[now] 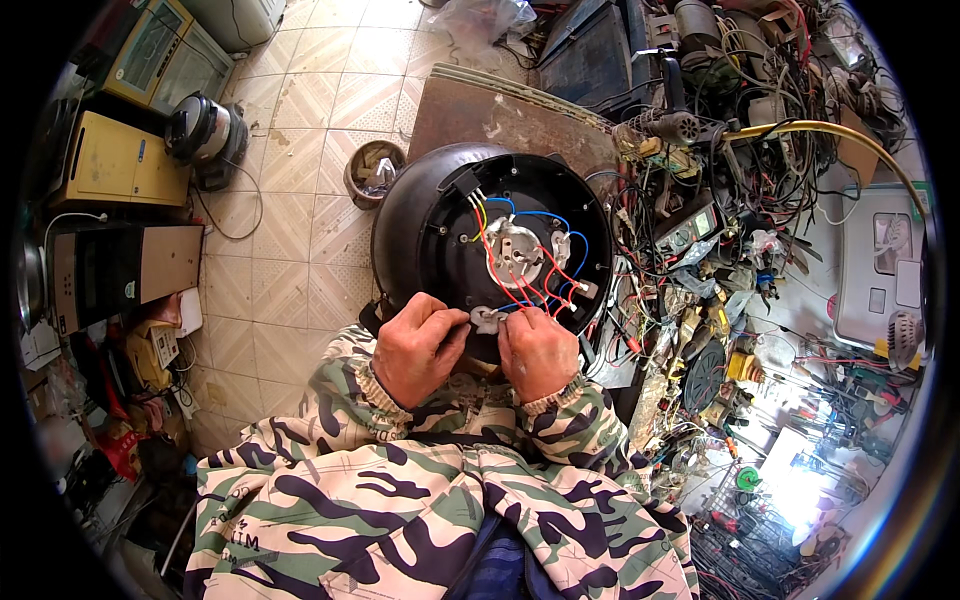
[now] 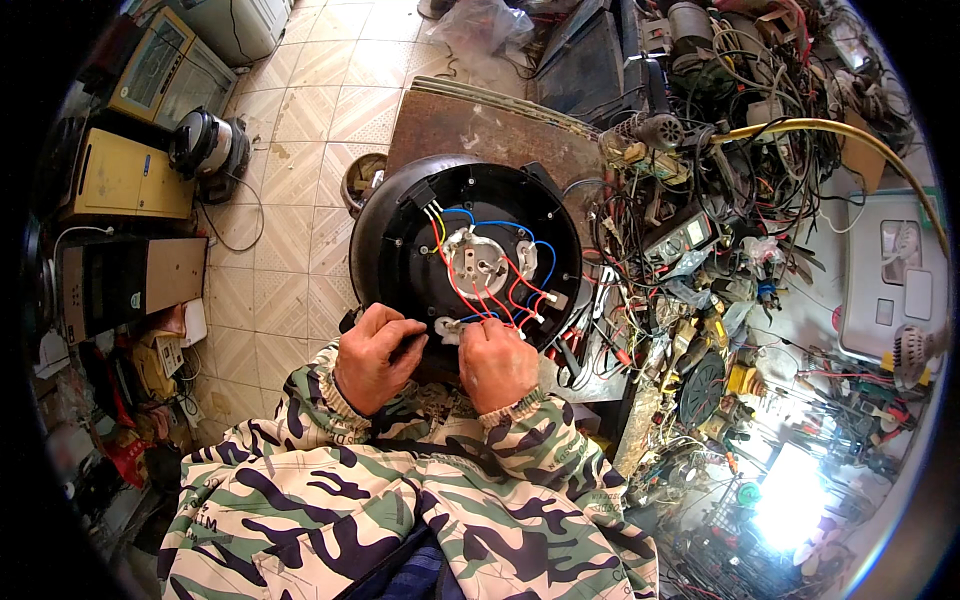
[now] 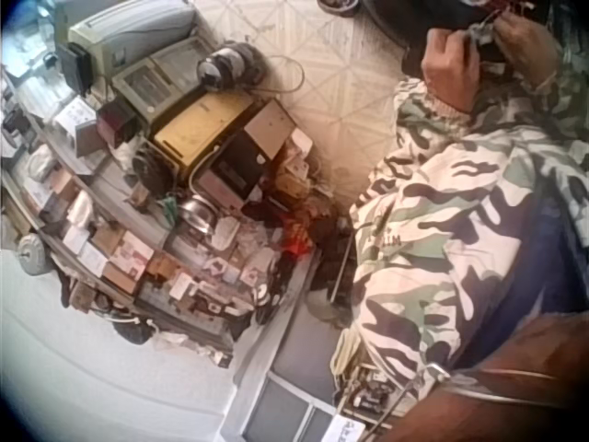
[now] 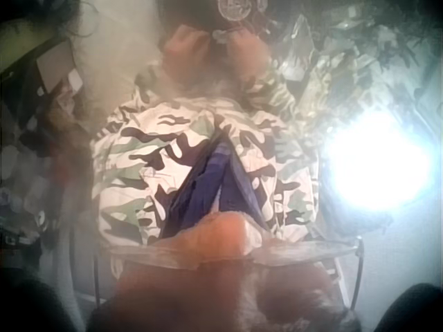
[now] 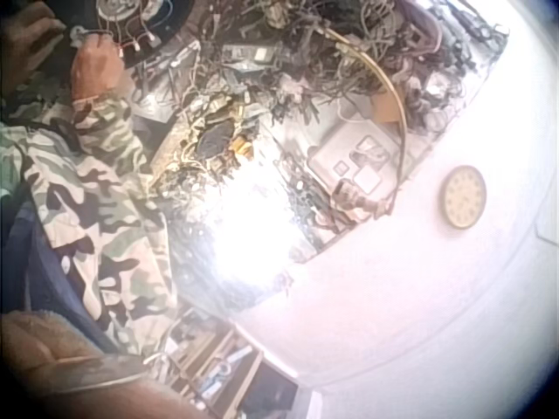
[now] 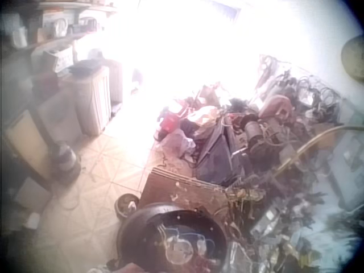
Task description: The person works on the internal wiring of a black circular appliance base, using pliers and a screwdriver to strip, twist, and connect wires. They handle a small cylindrical component and repeatedly adjust the wiring within the base throughout the clip.
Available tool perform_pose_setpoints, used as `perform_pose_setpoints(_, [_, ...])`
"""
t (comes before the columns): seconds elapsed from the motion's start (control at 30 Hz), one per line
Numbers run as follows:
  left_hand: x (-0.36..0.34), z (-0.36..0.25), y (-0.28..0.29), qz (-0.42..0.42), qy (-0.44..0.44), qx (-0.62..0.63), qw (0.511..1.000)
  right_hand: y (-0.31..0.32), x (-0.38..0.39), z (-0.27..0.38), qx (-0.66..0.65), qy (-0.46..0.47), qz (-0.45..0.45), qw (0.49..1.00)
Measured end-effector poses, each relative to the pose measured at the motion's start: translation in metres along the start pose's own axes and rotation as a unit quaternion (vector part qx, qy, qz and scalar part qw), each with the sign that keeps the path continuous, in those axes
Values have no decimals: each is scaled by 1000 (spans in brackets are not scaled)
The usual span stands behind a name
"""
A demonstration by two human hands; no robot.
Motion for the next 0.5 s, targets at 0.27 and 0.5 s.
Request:
perform_pose_setpoints(0.27, [-1, -3, 0, 1, 11, 4, 1000, 2, -3, 3, 7, -13, -1, 1000])
perform_pose_setpoints(0.5, [-1, -2, 1, 0, 8, -2, 1000, 1, -1, 6, 36, -2, -36, 999])
Point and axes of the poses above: each hand's wrist, its own x-axis away from the middle knuckle, its own y-axis out of the back of the hand, z = x × y, the point moved 2 cm from there along -x, towards the middle knuckle, and after that the axes turned 7 degrees about x, right-handed, at the moved point
